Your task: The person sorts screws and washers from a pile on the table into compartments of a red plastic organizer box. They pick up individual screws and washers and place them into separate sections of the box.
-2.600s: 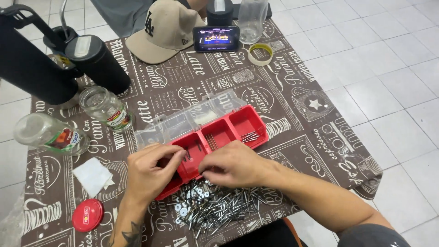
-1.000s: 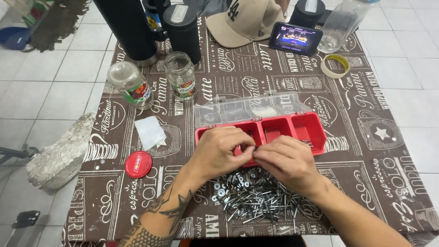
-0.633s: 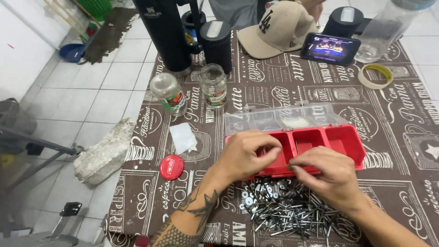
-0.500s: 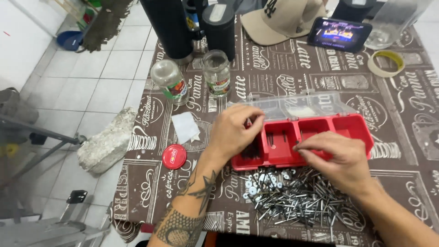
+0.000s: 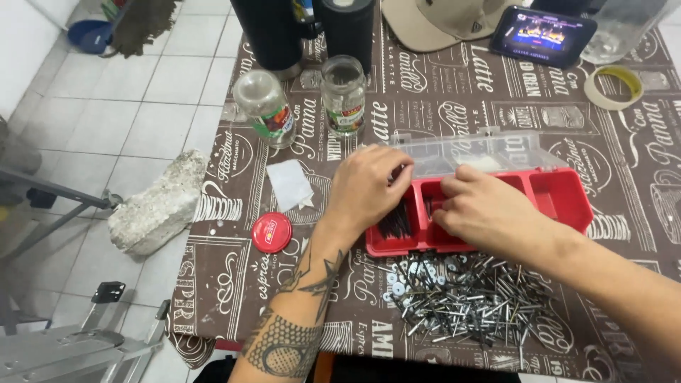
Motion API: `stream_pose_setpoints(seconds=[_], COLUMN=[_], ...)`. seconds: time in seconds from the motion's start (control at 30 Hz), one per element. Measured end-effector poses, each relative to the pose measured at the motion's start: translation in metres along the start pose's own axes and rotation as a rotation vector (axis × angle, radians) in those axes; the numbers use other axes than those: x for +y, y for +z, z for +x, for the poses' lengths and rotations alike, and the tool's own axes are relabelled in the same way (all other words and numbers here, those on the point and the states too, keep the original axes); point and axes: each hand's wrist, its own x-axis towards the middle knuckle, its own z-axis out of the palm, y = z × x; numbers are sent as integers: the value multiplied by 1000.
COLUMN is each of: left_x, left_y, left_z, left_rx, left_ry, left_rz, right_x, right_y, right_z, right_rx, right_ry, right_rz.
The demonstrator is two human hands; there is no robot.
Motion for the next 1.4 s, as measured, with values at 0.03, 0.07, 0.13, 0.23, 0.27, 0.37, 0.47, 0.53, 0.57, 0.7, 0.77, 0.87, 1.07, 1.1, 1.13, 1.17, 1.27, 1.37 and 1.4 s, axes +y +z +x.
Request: stream_pose_setpoints(seconds=[0.03,0.07,0.13,0.23,0.27,0.37,0.47,0.53,0.57,0.7,0.77,0.87,1.07,1.1,1.13,1.17,1.27,1.37,1.4], left_x=[1,2,3,1,1,1,0,-1,-1,1,0,-1,-1,-1,-2,-3,-3,-3,-3], left_y=[-4,-8,-7,1,2,1,-1,2,3,2,0,2,4,3,5,7,10,10,10], left_z=[2,3,0,-2,-2,-2,-3,-1,-2,-2,-1,-3,-2,-2,-3,-3,-4,-3,-4], left_rx=[2,-8,-26,-36,-37,-35,-42,-45,-43,-40,-42,-46,-39,-43,-41,-41,-47,-52,-51], left_ry=[-1,-9,-24,-17,-20,-26,-15,-1,-11,-18,-16,-19,-12,-13,-12,-12,-17,-24,-24], left_rz=[3,4,-12,-4,-1,10,14,10,11,13,15,10,15,14,14,18,20,17,17], right_x=[2,4,2,0,1,-2,-14,-20,-21,-25,-25,-28,-28,-28,-29,-29,-30,-32,-33], right_y=[4,10,10,-4,-8,-22,-37,-43,-44,-42,-43,-43,-38,-37,-37,-37,-37,-35,-34], right_z=[3,6,6,0,-6,-11,-11,-12,-11,-12,-12,-12,-11,-11,-11,-10,-8,-6,-6], right_rx=[2,-10,-39,-50,-63,-109,-171,-201,-235,-290,-311,-335,-363,-371,-372,-382,-385,-377,-376], right_ry=[-3,-31,-55,0,74,163,142,103,81,60,70,88,117,121,120,127,145,171,186], right_rz=[-1,-21,-32,-13,47,121,161,181,152,136,144,155,149,146,143,147,152,156,157])
